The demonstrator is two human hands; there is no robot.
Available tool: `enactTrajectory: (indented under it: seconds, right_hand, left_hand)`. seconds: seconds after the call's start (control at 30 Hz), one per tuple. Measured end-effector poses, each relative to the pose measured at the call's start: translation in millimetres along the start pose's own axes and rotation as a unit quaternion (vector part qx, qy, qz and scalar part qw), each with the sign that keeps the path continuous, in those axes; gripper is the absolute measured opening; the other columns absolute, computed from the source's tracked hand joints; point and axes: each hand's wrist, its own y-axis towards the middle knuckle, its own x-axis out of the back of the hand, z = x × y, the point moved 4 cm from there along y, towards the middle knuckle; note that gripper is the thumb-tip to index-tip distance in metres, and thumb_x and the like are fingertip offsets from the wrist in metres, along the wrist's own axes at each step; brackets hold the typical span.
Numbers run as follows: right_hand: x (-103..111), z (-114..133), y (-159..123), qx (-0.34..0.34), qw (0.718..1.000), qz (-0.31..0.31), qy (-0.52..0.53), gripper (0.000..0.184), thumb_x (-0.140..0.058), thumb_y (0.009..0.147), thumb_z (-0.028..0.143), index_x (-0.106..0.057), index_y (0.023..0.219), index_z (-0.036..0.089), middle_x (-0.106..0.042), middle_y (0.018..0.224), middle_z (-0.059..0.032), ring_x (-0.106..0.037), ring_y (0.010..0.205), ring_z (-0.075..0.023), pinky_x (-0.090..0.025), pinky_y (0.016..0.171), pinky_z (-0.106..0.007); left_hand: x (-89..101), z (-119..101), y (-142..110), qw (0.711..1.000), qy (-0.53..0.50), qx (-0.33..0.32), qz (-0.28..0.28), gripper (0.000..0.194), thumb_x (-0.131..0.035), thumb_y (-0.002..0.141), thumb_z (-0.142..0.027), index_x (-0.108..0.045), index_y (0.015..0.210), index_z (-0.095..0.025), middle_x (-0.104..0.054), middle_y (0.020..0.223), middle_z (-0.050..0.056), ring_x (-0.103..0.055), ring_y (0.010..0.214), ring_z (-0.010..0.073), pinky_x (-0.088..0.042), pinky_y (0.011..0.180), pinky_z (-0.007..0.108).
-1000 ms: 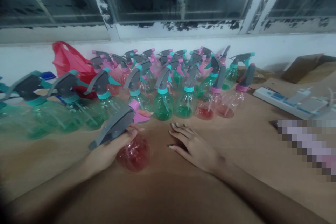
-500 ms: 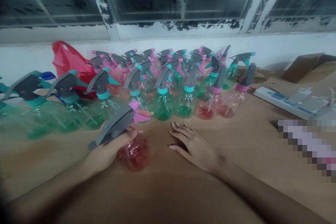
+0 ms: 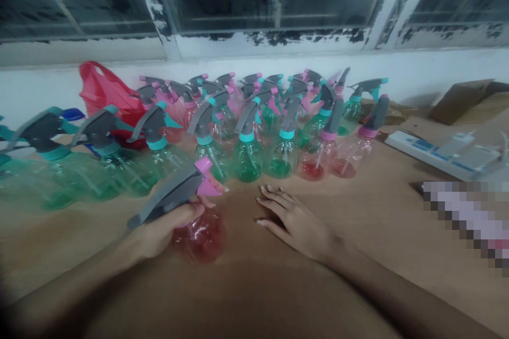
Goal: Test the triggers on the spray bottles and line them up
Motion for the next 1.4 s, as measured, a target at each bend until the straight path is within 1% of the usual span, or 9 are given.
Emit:
enactTrajectory:
  seconds: [0.1, 0.23, 0.33, 0.47, 0.7, 0.83, 1.07, 1.17, 1.4]
  right_hand:
    - [0.4, 0.3, 0.0, 0.002, 1.000, -0.003, 0.006, 0.048, -0.040, 0.088, 0.046, -0.040, 0.131, 0.025, -0.037, 0.140, -0.0024, -0.029, 0.130, -0.0193, -0.027, 0.107, -0.043]
    - [1.1, 0.9, 0.2, -0.001, 1.000, -0.004, 0.008, 0.047, -0.040, 0.088, 0.045, -0.041, 0.130, 0.025, -0.038, 0.140, -0.0027, -0.029, 0.130, -0.0197, -0.027, 0.107, -0.043]
    - [1.8, 1.9, 0.4, 0.000, 1.000, -0.006, 0.008, 0.047, -0.040, 0.088, 0.045, -0.040, 0.130, 0.025, -0.038, 0.139, -0.0028, -0.029, 0.130, -0.0197, -0.027, 0.107, -0.044]
    - [2.3, 2.3, 0.5, 0.003, 1.000, -0.013, 0.007, 0.046, -0.040, 0.088, 0.044, -0.040, 0.130, 0.025, -0.039, 0.139, -0.0036, -0.030, 0.130, -0.0202, -0.027, 0.107, -0.045]
    - [1.3, 0.4, 0.0, 0.003, 1.000, -0.009, 0.011, 0.047, -0.040, 0.088, 0.045, -0.040, 0.131, 0.026, -0.038, 0.139, -0.0035, -0.030, 0.130, -0.0206, -0.028, 0.106, -0.045]
    - [0.8, -0.1, 0.2, 0.009, 1.000, -0.015, 0.021, 0.047, -0.041, 0.088, 0.044, -0.039, 0.131, 0.027, -0.039, 0.139, -0.0034, -0.031, 0.129, -0.0215, -0.029, 0.105, -0.047]
    - [1.6, 0.8, -0.1, -0.006, 1.000, -0.008, 0.010, 0.048, -0.041, 0.087, 0.046, -0.041, 0.130, 0.025, -0.039, 0.139, -0.0028, -0.030, 0.130, -0.0205, -0.027, 0.107, -0.044]
    - [2.1, 1.7, 0.2, -0.007, 1.000, -0.002, 0.006, 0.048, -0.040, 0.088, 0.046, -0.041, 0.130, 0.024, -0.038, 0.139, -0.0033, -0.030, 0.130, -0.0202, -0.027, 0.107, -0.044]
    - [3.4, 2.8, 0.0, 0.005, 1.000, -0.019, 0.019, 0.047, -0.041, 0.088, 0.044, -0.039, 0.131, 0.026, -0.040, 0.138, -0.0037, -0.031, 0.129, -0.0219, -0.029, 0.105, -0.047]
  left_hand:
    - [0.2, -4.9, 1.0, 0.999, -0.016, -0.025, 0.013, 0.010, -0.049, 0.069, -0.022, -0.056, 0.076, -0.023, -0.059, 0.071, -0.002, -0.057, 0.064, 0.0150, -0.048, 0.059, 0.026]
    - [-0.3, -4.1, 1.8, 1.000, -0.012, 0.000, -0.004, 0.005, -0.050, 0.068, -0.025, -0.053, 0.071, -0.023, -0.057, 0.064, -0.003, -0.056, 0.057, 0.0141, -0.046, 0.052, 0.025]
    - [-1.4, -2.0, 1.0, 1.000, -0.008, 0.011, -0.014, 0.006, -0.050, 0.068, -0.027, -0.051, 0.070, -0.022, -0.060, 0.067, -0.001, -0.059, 0.060, 0.0160, -0.048, 0.054, 0.026]
    - [-1.8, -2.2, 0.4, 1.000, 0.008, 0.009, -0.022, 0.006, -0.049, 0.069, -0.028, -0.050, 0.072, -0.023, -0.063, 0.071, 0.000, -0.061, 0.065, 0.0174, -0.050, 0.058, 0.028]
    - [-1.2, -6.3, 0.7, 1.000, 0.009, 0.012, -0.025, 0.005, -0.050, 0.067, -0.026, -0.051, 0.072, -0.023, -0.063, 0.069, -0.001, -0.060, 0.062, 0.0167, -0.049, 0.055, 0.027]
    - [-1.3, -5.5, 0.9, 1.000, 0.003, 0.019, -0.021, 0.007, -0.050, 0.067, -0.027, -0.052, 0.073, -0.024, -0.063, 0.070, 0.000, -0.061, 0.064, 0.0175, -0.049, 0.056, 0.028]
    - [-3.0, -4.4, -0.7, 1.000, 0.014, -0.001, -0.022, 0.005, -0.048, 0.070, -0.027, -0.050, 0.073, -0.023, -0.062, 0.071, -0.001, -0.061, 0.066, 0.0177, -0.050, 0.059, 0.029]
    - [-3.3, -4.6, -1.3, 1.000, 0.016, 0.004, -0.021, 0.005, -0.047, 0.070, -0.026, -0.049, 0.075, -0.024, -0.062, 0.072, 0.000, -0.061, 0.066, 0.0178, -0.049, 0.059, 0.029]
    - [-1.0, -7.1, -0.2, 1.000, 0.022, -0.001, -0.022, 0.003, -0.047, 0.071, -0.025, -0.048, 0.073, -0.024, -0.061, 0.072, -0.001, -0.058, 0.064, 0.0162, -0.047, 0.058, 0.027]
